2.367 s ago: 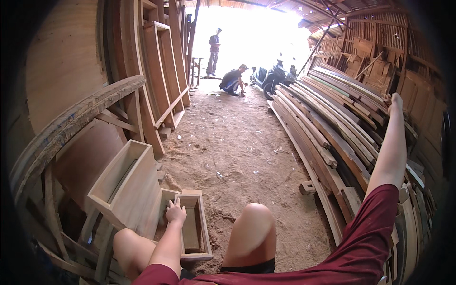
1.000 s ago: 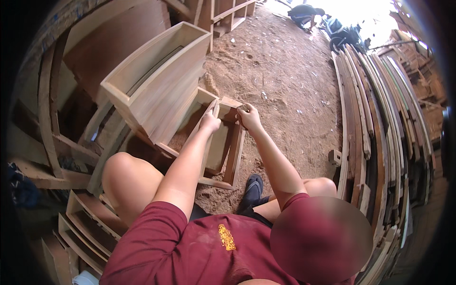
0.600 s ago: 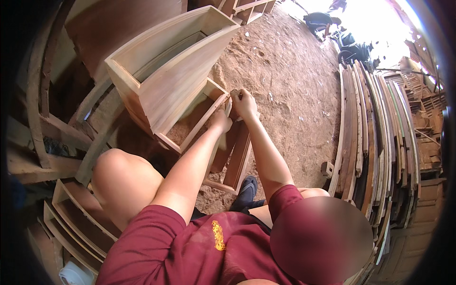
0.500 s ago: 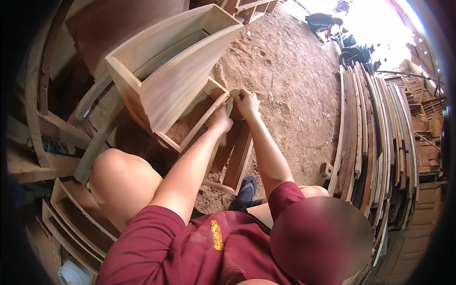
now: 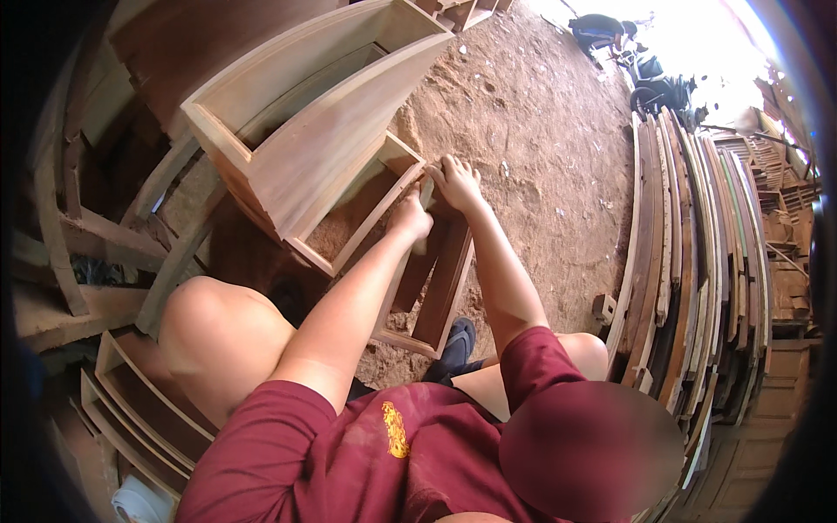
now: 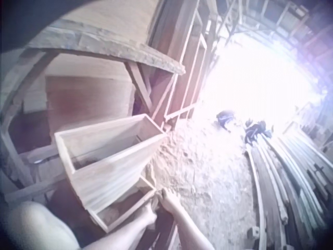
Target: The person sits on the ground and assembles a small wooden box by hand, fitting side panels into grooves and pressing them into place. The person repeatedly adjusts the box frame and aligns the pieces to ensure a snug fit.
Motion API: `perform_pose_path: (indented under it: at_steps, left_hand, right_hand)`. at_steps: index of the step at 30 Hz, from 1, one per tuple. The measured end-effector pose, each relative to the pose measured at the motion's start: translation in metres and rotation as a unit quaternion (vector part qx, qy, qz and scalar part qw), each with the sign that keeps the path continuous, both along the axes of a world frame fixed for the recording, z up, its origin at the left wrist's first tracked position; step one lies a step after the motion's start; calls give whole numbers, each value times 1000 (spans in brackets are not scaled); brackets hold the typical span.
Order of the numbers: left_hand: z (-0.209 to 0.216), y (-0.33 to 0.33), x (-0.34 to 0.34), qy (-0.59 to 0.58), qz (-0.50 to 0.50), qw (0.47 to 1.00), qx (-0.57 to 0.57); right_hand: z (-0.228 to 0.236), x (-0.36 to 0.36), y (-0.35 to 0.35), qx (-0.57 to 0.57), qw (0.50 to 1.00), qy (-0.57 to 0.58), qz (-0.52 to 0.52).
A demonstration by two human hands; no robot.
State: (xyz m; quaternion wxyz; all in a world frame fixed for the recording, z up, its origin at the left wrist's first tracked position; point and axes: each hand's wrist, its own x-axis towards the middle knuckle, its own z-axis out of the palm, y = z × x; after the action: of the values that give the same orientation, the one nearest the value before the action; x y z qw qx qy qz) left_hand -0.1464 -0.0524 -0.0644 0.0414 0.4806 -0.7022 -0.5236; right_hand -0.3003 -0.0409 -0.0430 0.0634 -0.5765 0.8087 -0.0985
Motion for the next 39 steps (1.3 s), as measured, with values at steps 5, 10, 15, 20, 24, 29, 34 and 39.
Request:
perform_pose_path:
  at_steps: [5,10,15,20,24,29,34,39]
  left_hand:
    - [-1,1,-2,25,11,1000,-3]
    - [-11,-3,1,5,32,999,-23]
    - [-25,0,-9,52,34,998,-29]
    - [-42,-3,-12,83,33,996,-30]
    - [-51,-10,-12,147,81,986,-14]
    - [-50,-4,-11,160,94,982,-26]
    - [-32,0,-9,116,101,988,-8]
    - [-30,-2,-7,97,108,989,-13]
  right_hand:
    - [-2,-14,15,-72,997,-2,-27]
    - [25,25,58,-253,932,-191,-177]
    - [-21,48,57,-233,867,-377,-226]
    - [-28,55,52,-214,752,-547,-300]
    - [-27,59,45,-218,687,-613,-324]
    - [-46,63,47,-245,700,-588,-322]
    - [-57,59,40,-266,759,-505,-314]
    - [-65,70,38,-299,802,-419,-304]
